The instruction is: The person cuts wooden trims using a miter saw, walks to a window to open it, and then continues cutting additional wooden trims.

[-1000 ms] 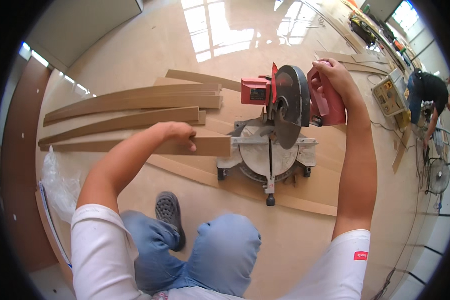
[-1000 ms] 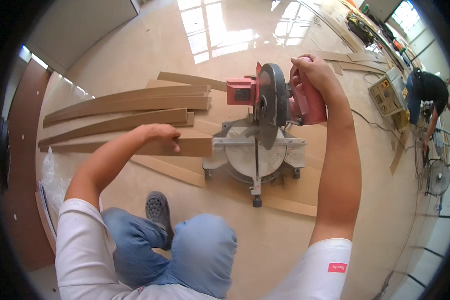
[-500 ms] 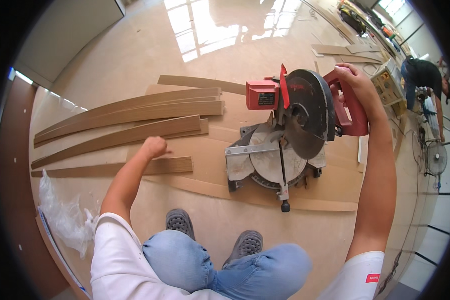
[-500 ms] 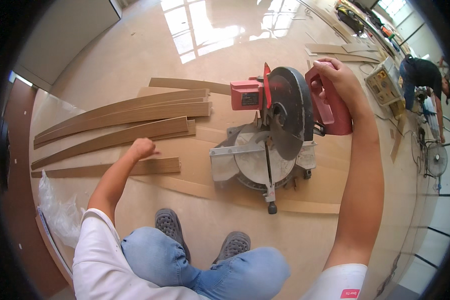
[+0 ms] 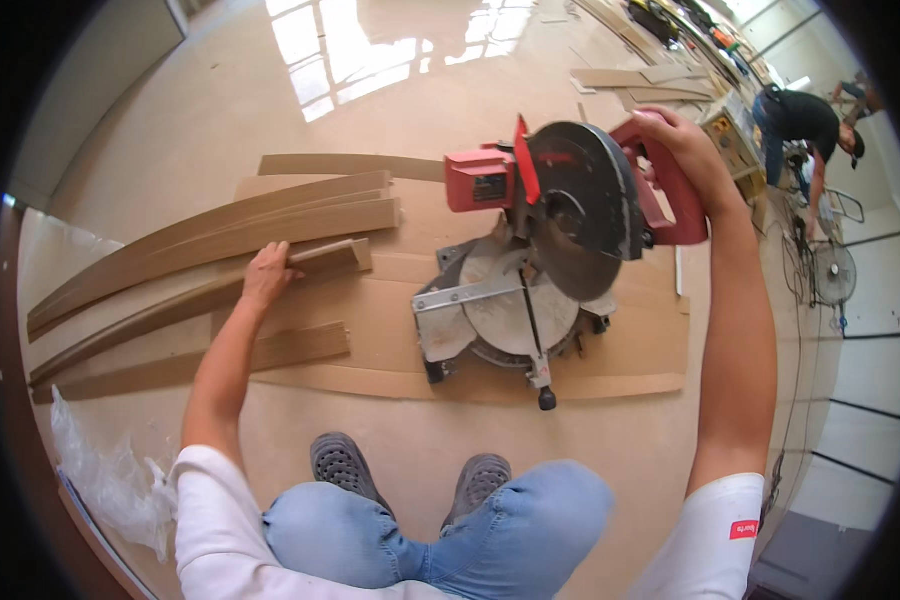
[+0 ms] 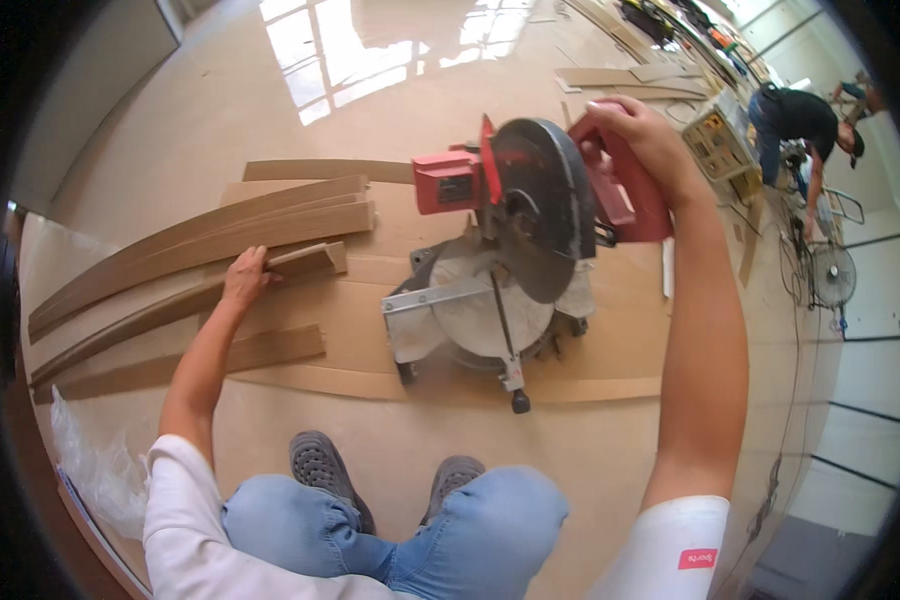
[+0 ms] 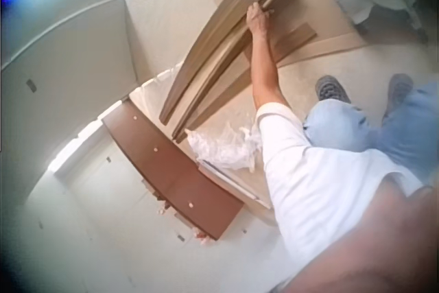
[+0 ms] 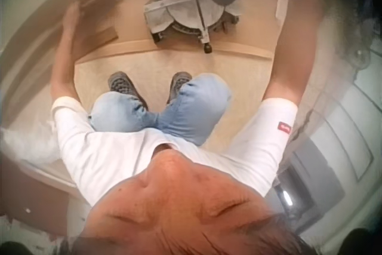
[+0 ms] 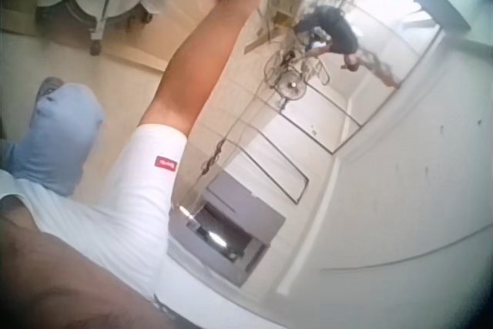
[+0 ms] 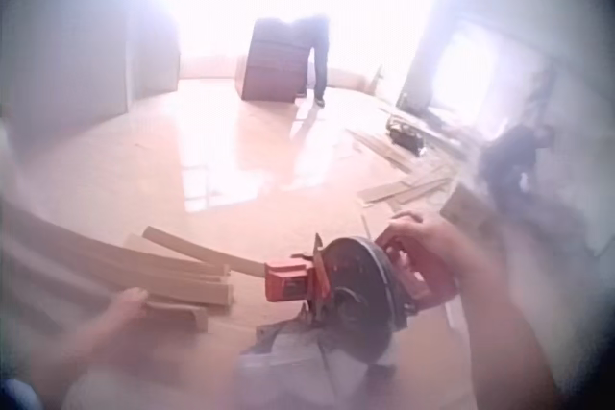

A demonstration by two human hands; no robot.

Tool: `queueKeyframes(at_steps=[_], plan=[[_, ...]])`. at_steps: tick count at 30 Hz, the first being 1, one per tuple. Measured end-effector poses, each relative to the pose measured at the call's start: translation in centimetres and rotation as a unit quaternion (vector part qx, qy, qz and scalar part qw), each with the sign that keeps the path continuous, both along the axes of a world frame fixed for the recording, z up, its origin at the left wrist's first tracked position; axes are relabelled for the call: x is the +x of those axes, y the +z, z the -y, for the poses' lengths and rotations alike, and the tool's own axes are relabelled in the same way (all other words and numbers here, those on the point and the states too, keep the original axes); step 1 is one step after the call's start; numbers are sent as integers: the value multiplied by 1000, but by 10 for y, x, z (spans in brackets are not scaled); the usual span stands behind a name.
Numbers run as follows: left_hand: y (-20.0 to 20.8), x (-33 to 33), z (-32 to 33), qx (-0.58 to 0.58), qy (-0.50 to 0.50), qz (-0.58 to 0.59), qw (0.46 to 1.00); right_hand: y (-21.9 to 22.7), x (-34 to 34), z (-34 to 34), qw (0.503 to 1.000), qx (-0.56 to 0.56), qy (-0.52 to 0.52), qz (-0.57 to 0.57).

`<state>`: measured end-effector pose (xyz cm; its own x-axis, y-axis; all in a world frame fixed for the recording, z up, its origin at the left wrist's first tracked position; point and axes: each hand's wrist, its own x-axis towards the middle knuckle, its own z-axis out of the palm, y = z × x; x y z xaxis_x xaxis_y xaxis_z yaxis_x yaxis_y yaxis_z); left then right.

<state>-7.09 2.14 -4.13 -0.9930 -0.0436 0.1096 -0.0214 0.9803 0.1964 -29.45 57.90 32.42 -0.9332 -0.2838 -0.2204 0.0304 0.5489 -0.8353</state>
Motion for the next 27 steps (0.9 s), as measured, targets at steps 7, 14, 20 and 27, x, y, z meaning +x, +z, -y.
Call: queueKeyframes(at_steps=[7,14,20,27], plan=[[73,68,-75,75,-46,28,996,7,13,10,999,-12,24,-31],[104,82,-217,101,-116,78,985,0,3,-3,999,9,-3,-32],[85,47,-273,72,-197,24,977,-12,-4,12,998,-20,20,-53],[28,8,-293,170,-245,-116,947,-29,-25,-12,993,-101,27,-51]])
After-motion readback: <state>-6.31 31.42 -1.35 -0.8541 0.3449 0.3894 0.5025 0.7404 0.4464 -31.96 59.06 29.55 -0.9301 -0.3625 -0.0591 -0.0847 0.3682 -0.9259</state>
